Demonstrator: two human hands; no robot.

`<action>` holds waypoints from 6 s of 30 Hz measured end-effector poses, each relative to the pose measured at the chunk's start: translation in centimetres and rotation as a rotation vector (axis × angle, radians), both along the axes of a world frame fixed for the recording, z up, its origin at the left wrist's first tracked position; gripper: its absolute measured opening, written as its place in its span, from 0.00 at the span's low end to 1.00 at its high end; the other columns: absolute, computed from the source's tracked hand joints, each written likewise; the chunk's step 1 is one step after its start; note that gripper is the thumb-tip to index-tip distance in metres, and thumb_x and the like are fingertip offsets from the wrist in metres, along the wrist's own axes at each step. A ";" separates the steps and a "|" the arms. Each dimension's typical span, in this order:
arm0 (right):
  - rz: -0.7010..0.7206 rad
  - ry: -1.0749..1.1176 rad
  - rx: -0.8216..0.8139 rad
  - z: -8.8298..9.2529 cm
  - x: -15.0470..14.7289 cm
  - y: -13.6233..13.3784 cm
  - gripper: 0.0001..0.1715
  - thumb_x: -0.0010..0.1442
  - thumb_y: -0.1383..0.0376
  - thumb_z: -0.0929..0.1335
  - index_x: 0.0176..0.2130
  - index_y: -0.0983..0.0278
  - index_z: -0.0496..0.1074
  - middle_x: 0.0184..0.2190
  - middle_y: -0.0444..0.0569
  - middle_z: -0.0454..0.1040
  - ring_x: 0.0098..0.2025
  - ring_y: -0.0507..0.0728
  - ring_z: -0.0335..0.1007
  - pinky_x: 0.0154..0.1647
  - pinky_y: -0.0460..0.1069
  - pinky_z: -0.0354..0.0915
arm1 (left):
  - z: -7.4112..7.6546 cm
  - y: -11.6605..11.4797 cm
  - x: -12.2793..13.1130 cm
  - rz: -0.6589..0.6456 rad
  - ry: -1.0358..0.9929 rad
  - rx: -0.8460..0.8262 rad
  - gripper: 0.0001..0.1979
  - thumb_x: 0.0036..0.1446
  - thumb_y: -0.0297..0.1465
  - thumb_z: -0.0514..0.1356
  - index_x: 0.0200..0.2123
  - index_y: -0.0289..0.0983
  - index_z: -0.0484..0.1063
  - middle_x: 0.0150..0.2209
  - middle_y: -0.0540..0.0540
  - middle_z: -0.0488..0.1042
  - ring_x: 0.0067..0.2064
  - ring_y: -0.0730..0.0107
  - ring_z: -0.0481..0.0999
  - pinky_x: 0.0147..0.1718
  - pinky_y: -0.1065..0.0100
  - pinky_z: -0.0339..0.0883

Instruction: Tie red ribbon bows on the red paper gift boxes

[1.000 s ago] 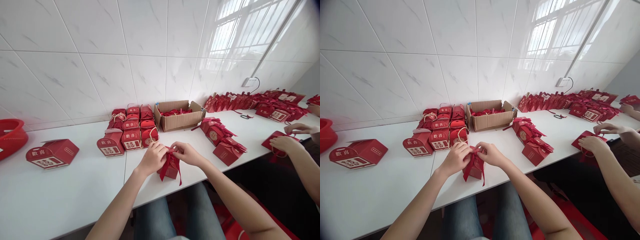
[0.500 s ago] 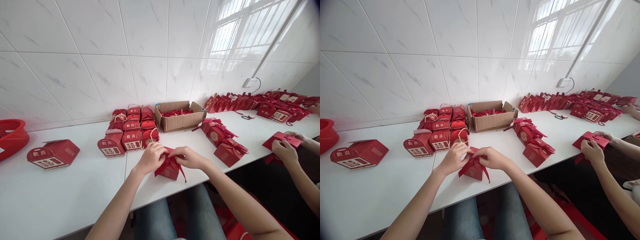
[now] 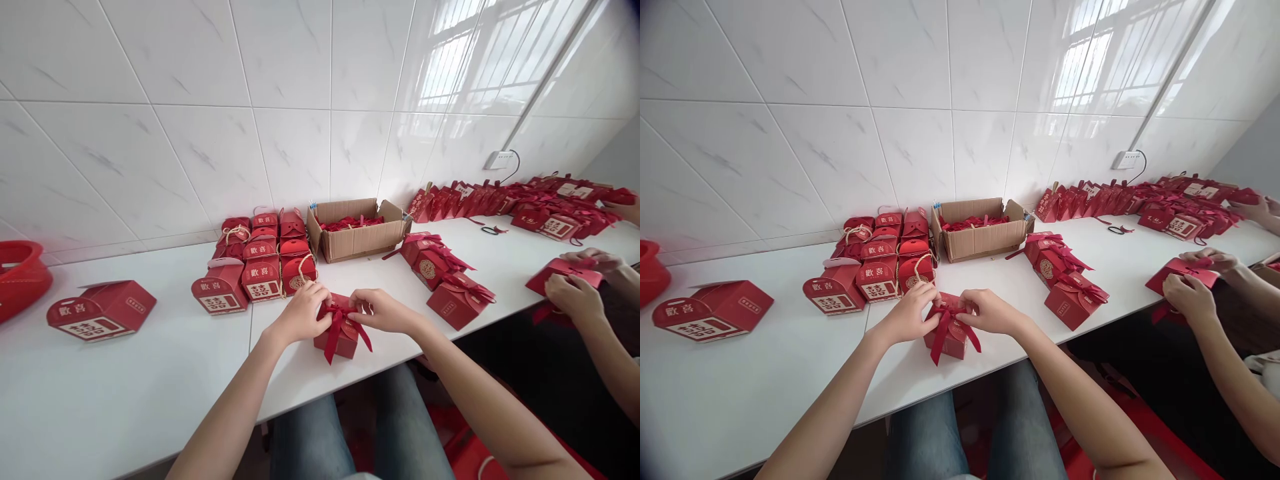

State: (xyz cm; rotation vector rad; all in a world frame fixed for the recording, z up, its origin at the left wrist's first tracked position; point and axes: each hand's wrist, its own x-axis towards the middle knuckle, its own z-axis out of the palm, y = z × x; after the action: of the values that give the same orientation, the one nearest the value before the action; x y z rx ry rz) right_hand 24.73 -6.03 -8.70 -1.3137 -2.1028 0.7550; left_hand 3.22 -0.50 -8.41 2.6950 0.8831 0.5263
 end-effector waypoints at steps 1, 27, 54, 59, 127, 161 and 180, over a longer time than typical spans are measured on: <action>-0.004 -0.006 -0.011 0.0 0.1 0.0 0.06 0.56 0.62 0.67 0.31 0.64 0.68 0.27 0.44 0.70 0.27 0.50 0.61 0.29 0.46 0.59 | 0.1 0.1 0.0 -0.004 0.006 -0.025 0.04 0.50 0.29 0.55 0.29 0.39 0.60 0.34 0.47 0.65 0.38 0.62 0.63 0.39 0.61 0.63; -0.127 0.288 -0.198 -2.1 -1.3 0.1 0.24 0.61 0.47 0.59 0.28 0.64 0.63 0.19 0.40 0.59 0.20 0.48 0.54 0.20 0.45 0.52 | -1.9 0.0 1.2 0.178 -0.347 -0.218 0.17 0.56 0.42 0.56 0.21 0.38 0.64 0.32 0.47 0.68 0.42 0.61 0.66 0.46 0.58 0.64; -0.387 0.121 0.120 -3.3 -2.9 0.4 0.20 0.57 0.56 0.66 0.22 0.62 0.56 0.25 0.43 0.59 0.25 0.51 0.56 0.28 0.48 0.56 | -3.7 -0.1 1.5 0.038 -0.525 -0.517 0.17 0.48 0.32 0.64 0.18 0.38 0.56 0.34 0.45 0.70 0.47 0.61 0.70 0.45 0.62 0.64; -0.395 0.112 0.155 -3.4 -2.8 0.5 0.18 0.56 0.58 0.66 0.22 0.61 0.56 0.24 0.44 0.59 0.25 0.52 0.56 0.28 0.48 0.56 | -3.5 -0.1 1.4 0.030 -0.513 -0.501 0.19 0.49 0.32 0.63 0.17 0.38 0.54 0.29 0.46 0.70 0.47 0.60 0.70 0.44 0.63 0.64; -0.514 0.347 0.121 -5.5 -3.6 -0.7 0.20 0.55 0.51 0.66 0.24 0.62 0.59 0.37 0.52 0.62 0.45 0.61 0.60 0.51 0.59 0.58 | -3.9 -0.5 0.4 -0.019 -0.551 -0.559 0.19 0.42 0.39 0.68 0.26 0.37 0.61 0.48 0.41 0.67 0.50 0.60 0.69 0.49 0.60 0.64; -0.536 0.613 -0.093 -5.1 -3.2 -1.1 0.23 0.52 0.51 0.69 0.19 0.63 0.59 0.40 0.52 0.64 0.46 0.60 0.63 0.49 0.54 0.60 | -3.9 -0.4 0.0 -0.076 -0.588 -0.657 0.18 0.53 0.36 0.61 0.20 0.37 0.55 0.43 0.43 0.67 0.48 0.63 0.69 0.50 0.62 0.62; -0.416 0.675 -0.177 -4.2 -1.9 -2.1 0.27 0.58 0.46 0.62 0.26 0.64 0.73 0.37 0.50 0.71 0.41 0.57 0.67 0.43 0.50 0.62 | -4.0 -0.2 0.7 -0.090 -0.753 -0.922 0.18 0.60 0.44 0.52 0.31 0.35 0.69 0.45 0.42 0.68 0.42 0.66 0.70 0.44 0.64 0.63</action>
State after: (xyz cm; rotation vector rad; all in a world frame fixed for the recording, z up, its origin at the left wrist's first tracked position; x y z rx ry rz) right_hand 22.82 -8.12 -12.90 -1.2880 -1.2117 1.0304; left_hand 3.91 -0.70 -12.43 1.5140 0.5621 0.7828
